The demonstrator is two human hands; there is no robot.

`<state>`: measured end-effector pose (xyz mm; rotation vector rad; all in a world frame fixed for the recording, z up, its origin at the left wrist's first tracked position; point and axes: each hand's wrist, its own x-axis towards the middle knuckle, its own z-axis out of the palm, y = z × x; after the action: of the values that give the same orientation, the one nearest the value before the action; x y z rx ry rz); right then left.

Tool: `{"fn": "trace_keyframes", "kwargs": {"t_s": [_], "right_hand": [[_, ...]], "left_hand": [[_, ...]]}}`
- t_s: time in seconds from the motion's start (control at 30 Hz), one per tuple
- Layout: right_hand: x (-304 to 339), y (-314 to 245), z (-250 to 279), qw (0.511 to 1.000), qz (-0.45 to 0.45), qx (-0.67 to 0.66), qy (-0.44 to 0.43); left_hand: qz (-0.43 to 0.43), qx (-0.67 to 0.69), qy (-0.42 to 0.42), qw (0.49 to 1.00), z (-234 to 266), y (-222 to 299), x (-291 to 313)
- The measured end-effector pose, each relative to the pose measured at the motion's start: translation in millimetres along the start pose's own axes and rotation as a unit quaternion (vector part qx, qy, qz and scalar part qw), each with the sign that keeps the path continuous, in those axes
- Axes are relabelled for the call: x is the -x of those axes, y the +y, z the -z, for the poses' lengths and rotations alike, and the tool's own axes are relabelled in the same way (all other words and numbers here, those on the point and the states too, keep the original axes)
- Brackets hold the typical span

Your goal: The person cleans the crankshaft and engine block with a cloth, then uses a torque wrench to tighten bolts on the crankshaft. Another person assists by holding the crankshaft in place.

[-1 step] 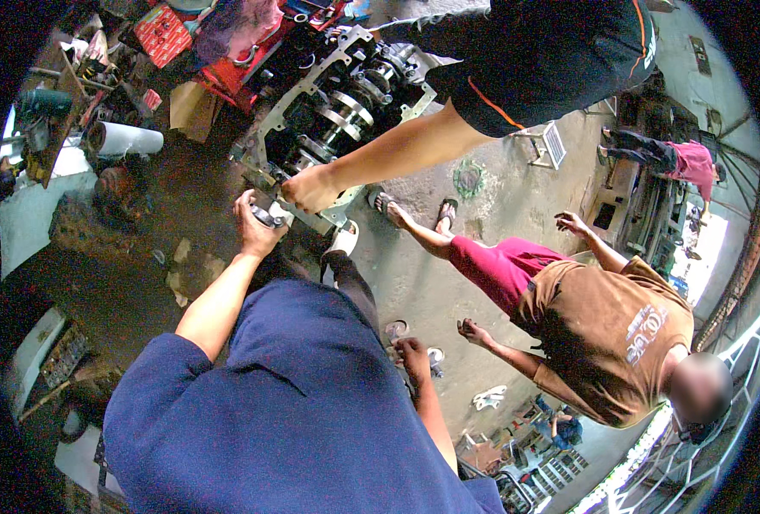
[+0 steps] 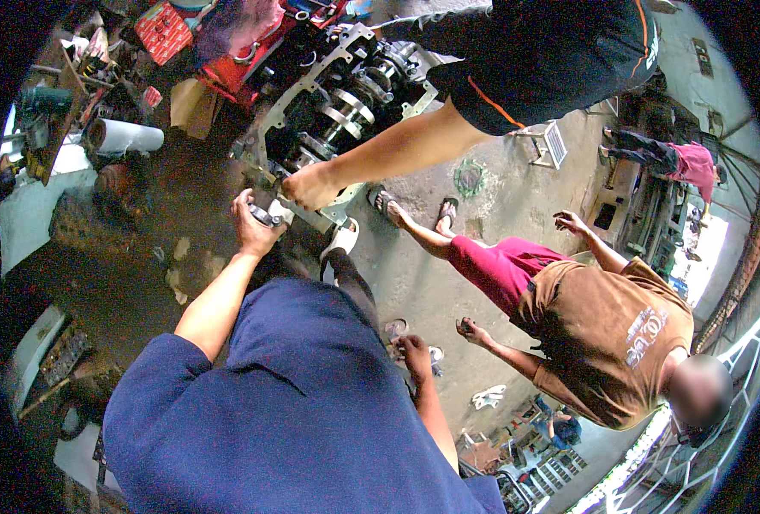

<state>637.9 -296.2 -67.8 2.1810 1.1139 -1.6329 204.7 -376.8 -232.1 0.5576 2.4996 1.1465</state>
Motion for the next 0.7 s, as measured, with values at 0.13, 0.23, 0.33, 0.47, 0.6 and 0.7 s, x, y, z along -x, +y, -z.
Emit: {"fn": "trace_keyframes", "kwargs": {"t_s": [0.13,0.23,0.33,0.47,0.6,0.7], "right_hand": [[-24,-20,12,1.000,-0.001,-0.014,-0.014],[-34,-34,15,1.000,-0.001,-0.009,-0.006],[-39,-44,11,0.999,0.036,0.009,-0.009],[-44,-45,1,0.999,0.037,0.004,-0.020],[-46,-36,-7,0.999,0.024,-0.005,-0.032],[-47,-29,-9,0.999,0.030,-0.003,-0.043]], "left_hand": [[-0.049,-0.007,0.048,0.998,4,-1,0],[-0.053,-0.012,0.069,0.996,7,5,-1],[-0.066,-0.016,0.070,0.995,13,12,-4],[-0.061,-0.010,0.049,0.997,21,18,-10],[-0.063,-0.011,0.045,0.997,25,19,-11],[-0.069,-0.004,0.048,0.996,27,17,-7]]}}
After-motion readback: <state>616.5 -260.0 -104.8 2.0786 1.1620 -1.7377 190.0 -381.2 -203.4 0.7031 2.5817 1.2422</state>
